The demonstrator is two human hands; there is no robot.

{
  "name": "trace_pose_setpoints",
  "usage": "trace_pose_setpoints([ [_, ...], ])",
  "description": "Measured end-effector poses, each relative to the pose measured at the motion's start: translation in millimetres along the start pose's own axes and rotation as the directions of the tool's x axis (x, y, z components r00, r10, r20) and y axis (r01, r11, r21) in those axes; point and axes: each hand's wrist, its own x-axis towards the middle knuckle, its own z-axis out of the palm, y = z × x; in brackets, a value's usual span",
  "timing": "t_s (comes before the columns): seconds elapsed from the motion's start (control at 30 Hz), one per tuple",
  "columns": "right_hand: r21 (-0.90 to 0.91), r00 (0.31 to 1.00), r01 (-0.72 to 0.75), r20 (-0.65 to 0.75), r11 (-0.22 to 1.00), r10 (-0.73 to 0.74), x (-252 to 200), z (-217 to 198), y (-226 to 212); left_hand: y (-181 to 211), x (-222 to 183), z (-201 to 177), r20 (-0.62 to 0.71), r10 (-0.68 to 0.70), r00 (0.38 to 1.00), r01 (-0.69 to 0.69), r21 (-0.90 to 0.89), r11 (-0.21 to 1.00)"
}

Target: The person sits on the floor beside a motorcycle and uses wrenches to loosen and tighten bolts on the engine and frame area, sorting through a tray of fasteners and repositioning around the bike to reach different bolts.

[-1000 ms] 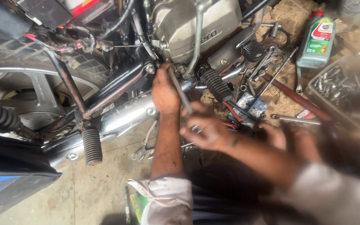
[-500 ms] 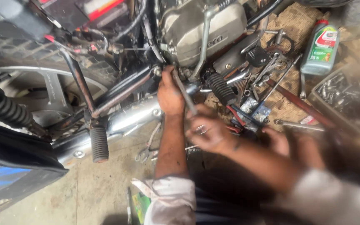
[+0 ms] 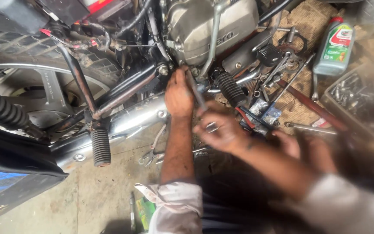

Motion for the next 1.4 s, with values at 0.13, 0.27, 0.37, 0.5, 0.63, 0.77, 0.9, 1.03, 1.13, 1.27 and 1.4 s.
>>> trace_pose_setpoints([
  [0.13,0.719,0.838,-0.359,-0.033,0.596,0.545,6,-38,36,1,-3,3,0.008,-0.058,0.998,0.058,0.034,0.998],
  [0.27,0.828,0.271,-0.56,0.15,0.03,0.951,66,-74,58,2,3,10,-0.067,0.002,0.998,0.002,0.064,0.998],
  [0.37,0.816,0.418,-0.578,0.303,-0.006,0.857,54,-81,101,4,2,4,-0.091,0.048,0.995,-0.042,0.065,0.997],
  [0.5,0.705,0.508,-0.642,0.099,0.299,0.856,13,-19,32,6,1,1,-0.07,0.023,0.997,-0.024,-0.016,1.0],
  [0.63,0.163,0.995,-0.073,0.084,0.984,0.06,-4,1,8,-6,0,9,-0.06,0.024,0.998,-0.025,-0.005,1.0],
  [0.77,0.661,0.813,-0.421,-0.028,0.621,0.582,22,-37,37,-7,-3,12,-0.05,-0.051,0.997,0.052,0.018,0.999],
  [0.9,0.856,0.5,-0.458,0.028,0.237,0.865,45,-55,66,-4,1,11,-0.044,0.014,0.999,-0.011,0.059,0.998],
  [1.03,0.684,0.784,-0.424,-0.05,0.593,0.618,8,-5,17,-7,-2,11,-0.08,0.063,0.995,-0.061,0.03,0.998],
  [1.13,0.363,0.966,-0.24,-0.005,0.9,0.26,-7,14,-2,-2,-1,6,-0.014,-0.069,0.997,0.069,-0.022,0.997],
  [1.27,0.184,0.86,-0.468,-0.132,0.865,0.493,-6,-11,54,-1,-1,8,0.006,-0.127,0.992,0.127,0.051,0.991],
  [1.4,0.883,0.505,-0.399,-0.013,0.247,0.863,37,-44,54,1,-1,7,-0.035,-0.027,0.999,0.028,0.055,0.998],
])
